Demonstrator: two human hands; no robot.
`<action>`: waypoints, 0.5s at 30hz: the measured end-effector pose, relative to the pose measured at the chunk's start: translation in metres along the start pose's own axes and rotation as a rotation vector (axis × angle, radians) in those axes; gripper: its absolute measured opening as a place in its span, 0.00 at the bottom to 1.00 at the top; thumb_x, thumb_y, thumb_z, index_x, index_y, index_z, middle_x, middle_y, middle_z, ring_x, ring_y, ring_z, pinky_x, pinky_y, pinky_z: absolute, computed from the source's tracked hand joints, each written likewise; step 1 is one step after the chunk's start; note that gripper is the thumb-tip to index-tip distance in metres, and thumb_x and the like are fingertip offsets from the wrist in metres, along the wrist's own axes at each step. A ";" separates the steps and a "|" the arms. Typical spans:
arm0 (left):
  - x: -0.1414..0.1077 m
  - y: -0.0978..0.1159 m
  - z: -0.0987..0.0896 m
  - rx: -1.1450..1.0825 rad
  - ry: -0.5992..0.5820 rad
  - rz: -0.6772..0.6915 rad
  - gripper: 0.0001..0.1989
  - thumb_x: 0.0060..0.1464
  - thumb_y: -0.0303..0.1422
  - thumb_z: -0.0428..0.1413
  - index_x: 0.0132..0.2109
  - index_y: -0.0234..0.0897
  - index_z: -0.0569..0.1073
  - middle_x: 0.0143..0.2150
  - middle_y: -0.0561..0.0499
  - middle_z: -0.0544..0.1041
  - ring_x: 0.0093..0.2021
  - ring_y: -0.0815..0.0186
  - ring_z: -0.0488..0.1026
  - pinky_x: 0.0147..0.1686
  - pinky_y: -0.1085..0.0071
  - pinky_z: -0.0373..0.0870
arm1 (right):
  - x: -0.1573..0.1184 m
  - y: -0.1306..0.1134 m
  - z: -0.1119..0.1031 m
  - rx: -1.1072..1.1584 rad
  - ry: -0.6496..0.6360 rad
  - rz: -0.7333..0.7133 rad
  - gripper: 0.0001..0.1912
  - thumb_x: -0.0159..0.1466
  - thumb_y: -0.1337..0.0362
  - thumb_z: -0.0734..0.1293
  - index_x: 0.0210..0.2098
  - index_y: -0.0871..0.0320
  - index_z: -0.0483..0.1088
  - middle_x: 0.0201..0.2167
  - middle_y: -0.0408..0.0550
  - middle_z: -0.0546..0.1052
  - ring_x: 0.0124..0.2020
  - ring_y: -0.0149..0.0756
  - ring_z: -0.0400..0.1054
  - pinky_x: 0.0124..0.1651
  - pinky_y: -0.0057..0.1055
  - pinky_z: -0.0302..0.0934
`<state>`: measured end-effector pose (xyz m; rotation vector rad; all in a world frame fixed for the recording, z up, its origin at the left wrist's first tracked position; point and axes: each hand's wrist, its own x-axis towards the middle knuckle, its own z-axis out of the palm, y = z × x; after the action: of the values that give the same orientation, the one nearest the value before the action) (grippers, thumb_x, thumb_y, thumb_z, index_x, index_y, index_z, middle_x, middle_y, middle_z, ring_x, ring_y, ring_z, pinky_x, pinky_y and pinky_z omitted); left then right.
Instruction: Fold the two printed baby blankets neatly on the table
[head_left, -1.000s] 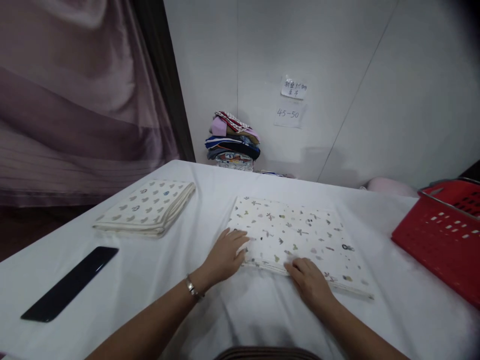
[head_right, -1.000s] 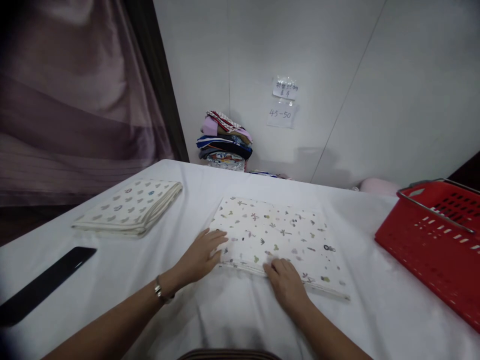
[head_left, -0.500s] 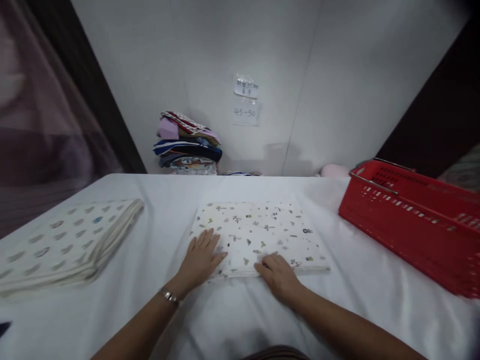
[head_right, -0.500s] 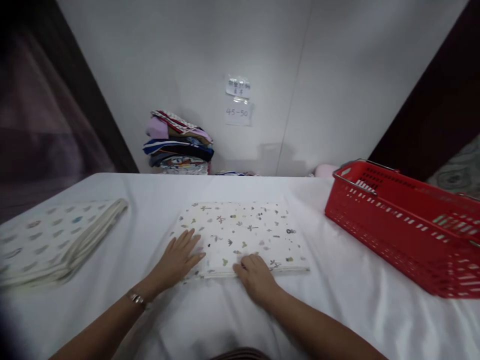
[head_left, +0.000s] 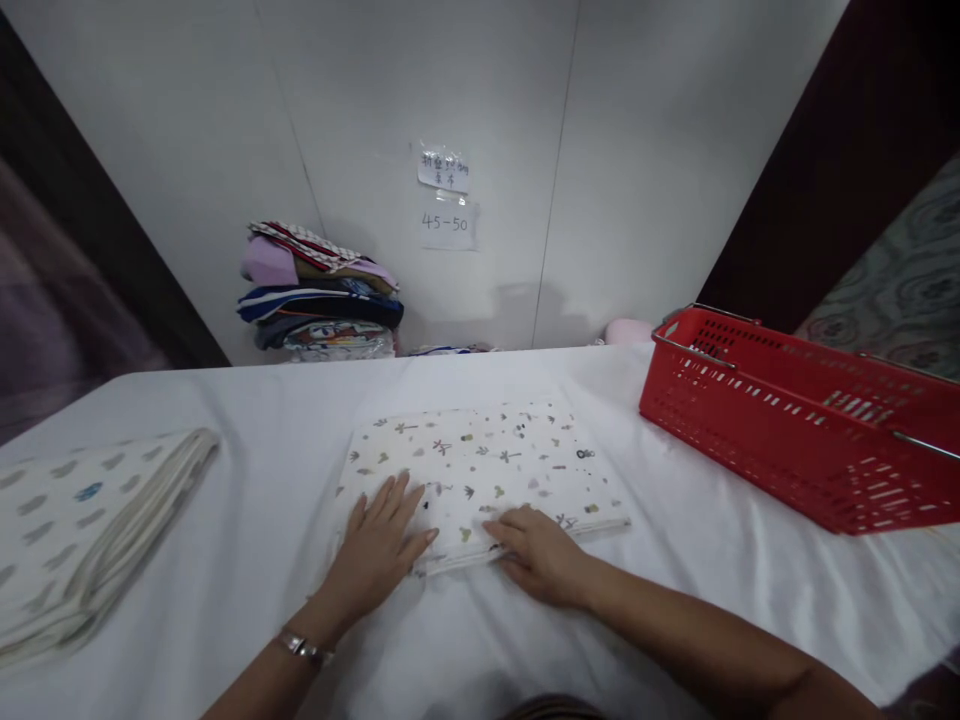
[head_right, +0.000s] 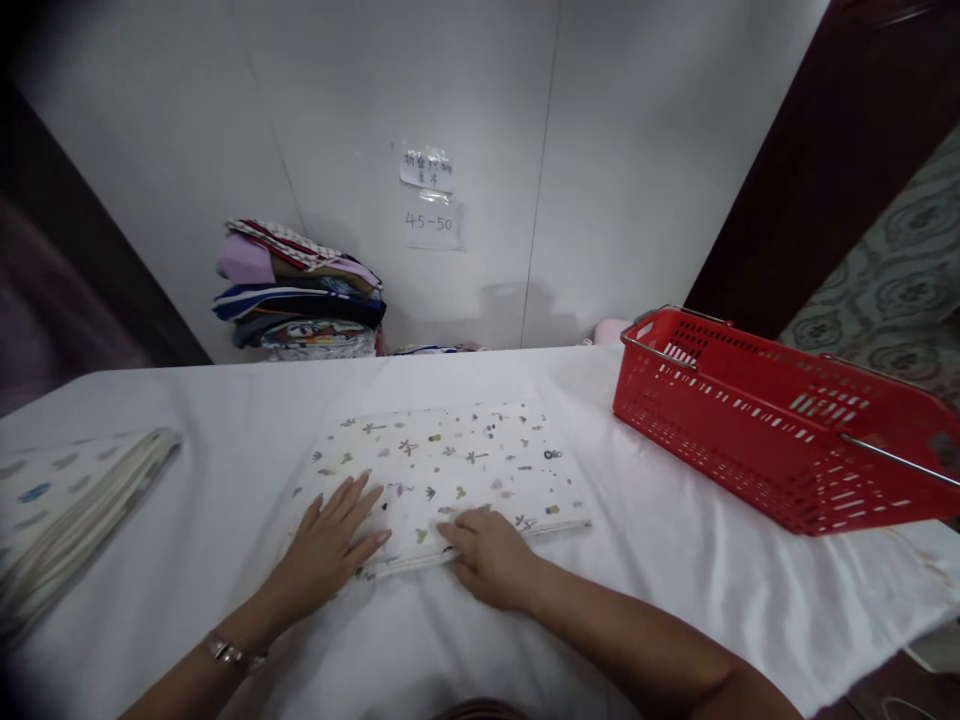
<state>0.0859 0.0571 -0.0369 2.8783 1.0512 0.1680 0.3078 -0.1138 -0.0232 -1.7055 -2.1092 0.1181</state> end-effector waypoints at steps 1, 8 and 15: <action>0.000 0.001 0.001 0.008 -0.007 0.009 0.33 0.56 0.53 0.41 0.64 0.41 0.56 0.68 0.47 0.49 0.67 0.51 0.44 0.62 0.48 0.43 | 0.004 0.003 -0.009 0.059 0.002 0.017 0.24 0.62 0.62 0.62 0.58 0.57 0.60 0.52 0.54 0.68 0.50 0.41 0.62 0.50 0.38 0.60; 0.001 -0.003 0.000 -0.023 -0.156 -0.036 0.35 0.54 0.53 0.43 0.64 0.42 0.56 0.68 0.48 0.47 0.67 0.52 0.43 0.63 0.49 0.42 | 0.072 0.061 -0.046 0.026 -0.088 0.231 0.28 0.65 0.56 0.57 0.61 0.63 0.57 0.65 0.57 0.52 0.65 0.44 0.45 0.64 0.41 0.45; 0.064 -0.028 -0.037 0.029 -0.108 -0.168 0.33 0.57 0.51 0.39 0.64 0.38 0.56 0.68 0.45 0.47 0.67 0.53 0.43 0.61 0.49 0.45 | 0.131 0.123 -0.026 -0.118 -0.241 0.440 0.33 0.66 0.48 0.51 0.64 0.60 0.50 0.67 0.54 0.44 0.67 0.48 0.33 0.64 0.47 0.34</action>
<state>0.1121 0.1208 0.0022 2.7704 1.2764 -0.0134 0.4093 0.0351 -0.0048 -2.3062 -1.8921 0.3494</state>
